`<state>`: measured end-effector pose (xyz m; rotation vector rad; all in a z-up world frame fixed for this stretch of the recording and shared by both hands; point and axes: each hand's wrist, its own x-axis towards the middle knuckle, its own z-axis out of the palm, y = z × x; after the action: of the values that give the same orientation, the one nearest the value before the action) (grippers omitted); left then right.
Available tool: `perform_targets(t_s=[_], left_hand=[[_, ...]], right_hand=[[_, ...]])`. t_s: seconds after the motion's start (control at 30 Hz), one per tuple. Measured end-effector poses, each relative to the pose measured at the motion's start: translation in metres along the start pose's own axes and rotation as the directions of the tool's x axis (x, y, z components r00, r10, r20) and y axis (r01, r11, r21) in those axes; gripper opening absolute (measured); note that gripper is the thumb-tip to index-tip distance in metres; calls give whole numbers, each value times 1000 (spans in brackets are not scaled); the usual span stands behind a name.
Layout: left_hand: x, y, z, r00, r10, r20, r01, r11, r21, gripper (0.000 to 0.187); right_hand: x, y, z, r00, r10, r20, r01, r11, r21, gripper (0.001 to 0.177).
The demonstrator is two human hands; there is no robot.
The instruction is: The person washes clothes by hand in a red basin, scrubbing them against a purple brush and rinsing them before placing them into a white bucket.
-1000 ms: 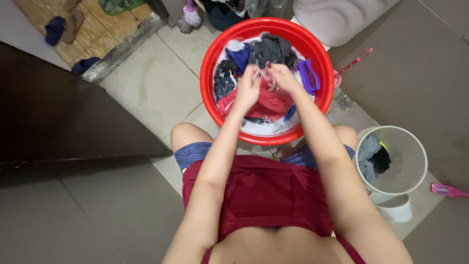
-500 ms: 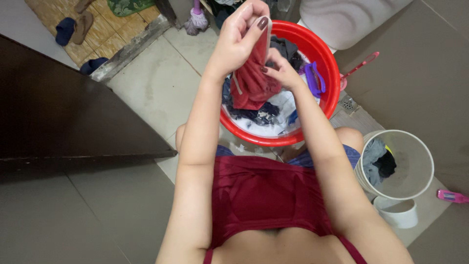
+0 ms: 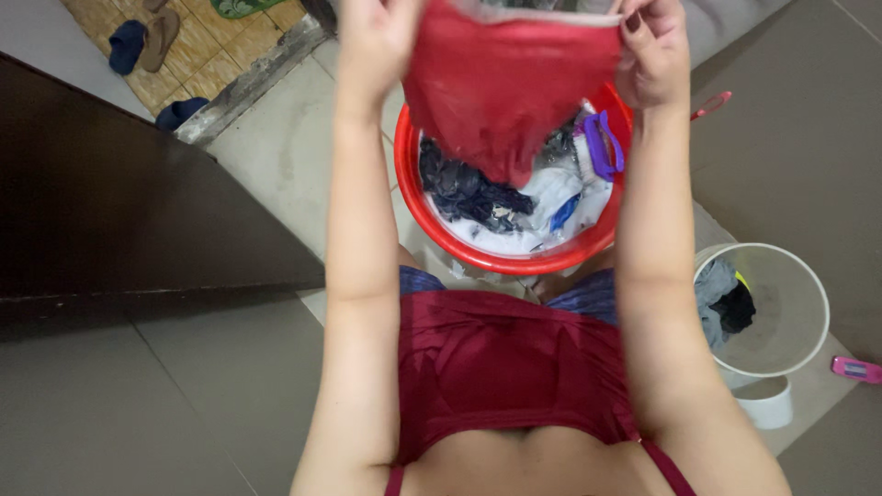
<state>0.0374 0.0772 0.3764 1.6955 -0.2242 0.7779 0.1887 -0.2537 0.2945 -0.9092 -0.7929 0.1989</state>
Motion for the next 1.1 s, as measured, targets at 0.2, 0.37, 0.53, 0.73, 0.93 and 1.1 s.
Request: perform_targets(t_s=[0.2,0.37,0.53,0.73,0.93,1.1], left_hand=[[-93,-77,19,888,-270,372,226,961,158,11],[-220,-157,29,625,-594,506,726,680,-99,34],[-269,-182,68,713,-682,163,611,718,333,29],[-269,-166,74,756,-653,49,574,697,429,29],[-272,-149,73,964,-248,-94,257,793,553,23],[-299,-218,94,721,-666,-190,657,745,-118,32]], right_hand=[[-34,26,-41,856,459,238,-214,734,-644,5],[-66,92,-69,756,653,-30,-515,567,-643,11],[-97,140,-59,950,284,-129,-157,80,-984,42],[-136,163,-102,732,87,-675,-607,-367,-705,49],[-140,160,-97,480,336,-810,-754,-314,-577,75],[-162,156,-116,522,311,-794,-758,-259,-599,91]])
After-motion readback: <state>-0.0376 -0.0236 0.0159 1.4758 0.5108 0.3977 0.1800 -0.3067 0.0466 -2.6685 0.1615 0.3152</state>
